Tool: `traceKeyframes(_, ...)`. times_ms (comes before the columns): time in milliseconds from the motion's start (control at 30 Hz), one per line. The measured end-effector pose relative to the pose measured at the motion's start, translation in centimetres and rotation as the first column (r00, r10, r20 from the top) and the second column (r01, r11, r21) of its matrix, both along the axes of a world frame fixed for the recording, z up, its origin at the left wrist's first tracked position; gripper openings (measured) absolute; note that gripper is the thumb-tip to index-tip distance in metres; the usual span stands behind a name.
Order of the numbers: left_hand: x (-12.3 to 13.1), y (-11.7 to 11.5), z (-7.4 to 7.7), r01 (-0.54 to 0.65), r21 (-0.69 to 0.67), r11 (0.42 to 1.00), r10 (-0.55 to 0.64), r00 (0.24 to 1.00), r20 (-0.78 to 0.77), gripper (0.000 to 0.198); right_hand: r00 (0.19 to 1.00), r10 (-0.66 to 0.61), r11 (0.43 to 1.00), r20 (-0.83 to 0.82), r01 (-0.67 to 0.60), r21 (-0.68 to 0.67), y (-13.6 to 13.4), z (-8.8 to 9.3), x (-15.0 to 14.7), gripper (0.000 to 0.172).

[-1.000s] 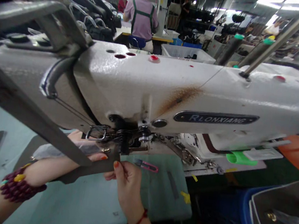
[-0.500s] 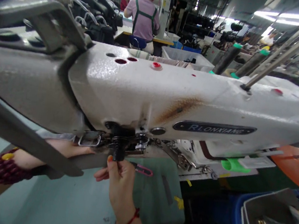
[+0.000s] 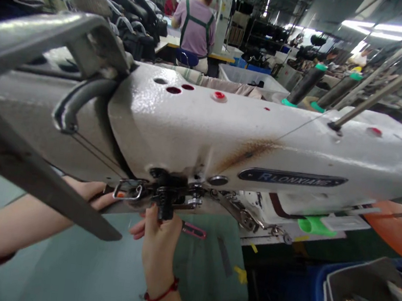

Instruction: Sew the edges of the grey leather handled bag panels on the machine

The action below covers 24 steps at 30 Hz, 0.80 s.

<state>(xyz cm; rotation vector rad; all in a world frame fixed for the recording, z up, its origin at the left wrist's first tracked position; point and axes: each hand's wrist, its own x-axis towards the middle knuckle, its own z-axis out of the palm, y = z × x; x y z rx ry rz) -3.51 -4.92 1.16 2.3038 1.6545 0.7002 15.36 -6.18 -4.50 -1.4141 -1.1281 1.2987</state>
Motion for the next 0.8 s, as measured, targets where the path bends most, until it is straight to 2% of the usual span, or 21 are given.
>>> traceKeyframes(67, 1.0, -3.9, -0.9, -0.041, 0.001, 0.999, 0.041, 0.998, 0.057, 0.024, 1.0, -0.006, 1.0, -0.01, 0.006, -0.002, 0.0, 0.0, 0.0, 0.055)
traceKeyframes(100, 1.8, -5.6, -1.6, -0.03, -0.026, 0.999, 0.034, 0.989, 0.141, 0.023, 1.0, -0.004, 1.0, -0.013, 0.004, -0.002, 0.0, 0.0, 0.0, 0.053)
traceKeyframes(167, 4.2, -7.8, -3.6, 0.101, -0.262, 0.96, 0.013, 0.916, 0.402, 0.017, 1.0, 0.007, 1.0, -0.003, -0.007, 0.011, 0.0, 0.3, 0.0, 0.052)
traceKeyframes(200, 5.5, -8.2, -4.7, 0.143, -0.391, 0.909, 0.104, 0.831, 0.547, 0.023, 1.0, 0.009, 1.0, 0.009, -0.009, 0.022, 0.0, 0.5, 0.1, 0.051)
traceKeyframes(233, 6.8, -8.0, -5.6, 0.177, -0.463, 0.868, 0.218, 0.704, 0.676, 0.033, 1.0, 0.011, 0.999, 0.023, -0.012, 0.035, 0.0, 0.7, 0.2, 0.05)
traceKeyframes(267, 7.8, -7.4, -6.5, 0.189, -0.474, 0.86, 0.307, 0.551, 0.776, 0.042, 0.999, 0.013, 0.999, 0.042, -0.015, 0.046, 0.0, 0.9, 0.3, 0.05)
traceKeyframes(300, 8.6, -6.5, -7.1, 0.172, -0.484, 0.858, 0.384, 0.41, 0.827, 0.046, 0.998, 0.015, 0.998, 0.062, -0.018, 0.056, 0.1, 1.0, 0.3, 0.05)
traceKeyframes(333, 9.1, -5.5, -7.5, 0.166, -0.488, 0.857, 0.424, 0.312, 0.85, 0.048, 0.997, 0.015, 0.998, 0.079, -0.02, 0.063, 0.1, 1.2, 0.4, 0.049)
traceKeyframes(367, 9.2, -4.5, -7.7, 0.14, -0.504, 0.852, 0.458, 0.264, 0.849, 0.048, 0.995, 0.015, 0.997, 0.094, -0.021, 0.069, 0.1, 1.2, 0.4, 0.049)
traceKeyframes(400, 9.0, -3.6, -7.8, 0.108, -0.533, 0.839, 0.493, 0.261, 0.83, 0.046, 0.994, 0.014, 0.997, 0.104, -0.022, 0.071, 0.1, 1.3, 0.4, 0.048)
traceKeyframes(467, 8.1, -2.6, -7.9, 0.033, -0.606, 0.795, 0.562, 0.338, 0.755, 0.044, 0.993, 0.007, 0.997, 0.116, -0.016, 0.076, 0.2, 1.3, 0.4, 0.047)
traceKeyframes(567, 6.5, -2.5, -8.3, -0.055, -0.689, 0.722, 0.629, 0.467, 0.621, 0.046, 0.993, -0.004, 0.996, 0.122, -0.007, 0.086, 0.3, 1.3, 0.3, 0.044)
traceKeyframes(633, 5.8, -2.7, -8.6, -0.08, -0.724, 0.685, 0.649, 0.518, 0.557, 0.049, 0.994, -0.007, 0.996, 0.111, -0.003, 0.093, 0.3, 1.3, 0.3, 0.043)
traceKeyframes(733, 5.7, -2.7, -8.4, -0.065, -0.741, 0.669, 0.656, 0.52, 0.546, 0.046, 1.0, 0.002, 0.998, 0.014, -0.003, 0.059, 0.0, 1.2, 0.6, 0.042)
traceKeyframes(800, 6.1, -2.4, -7.9, -0.031, -0.715, 0.698, 0.641, 0.473, 0.605, 0.04, 0.998, 0.011, 1.0, -0.064, -0.01, 0.026, -0.3, 1.1, 0.9, 0.042)
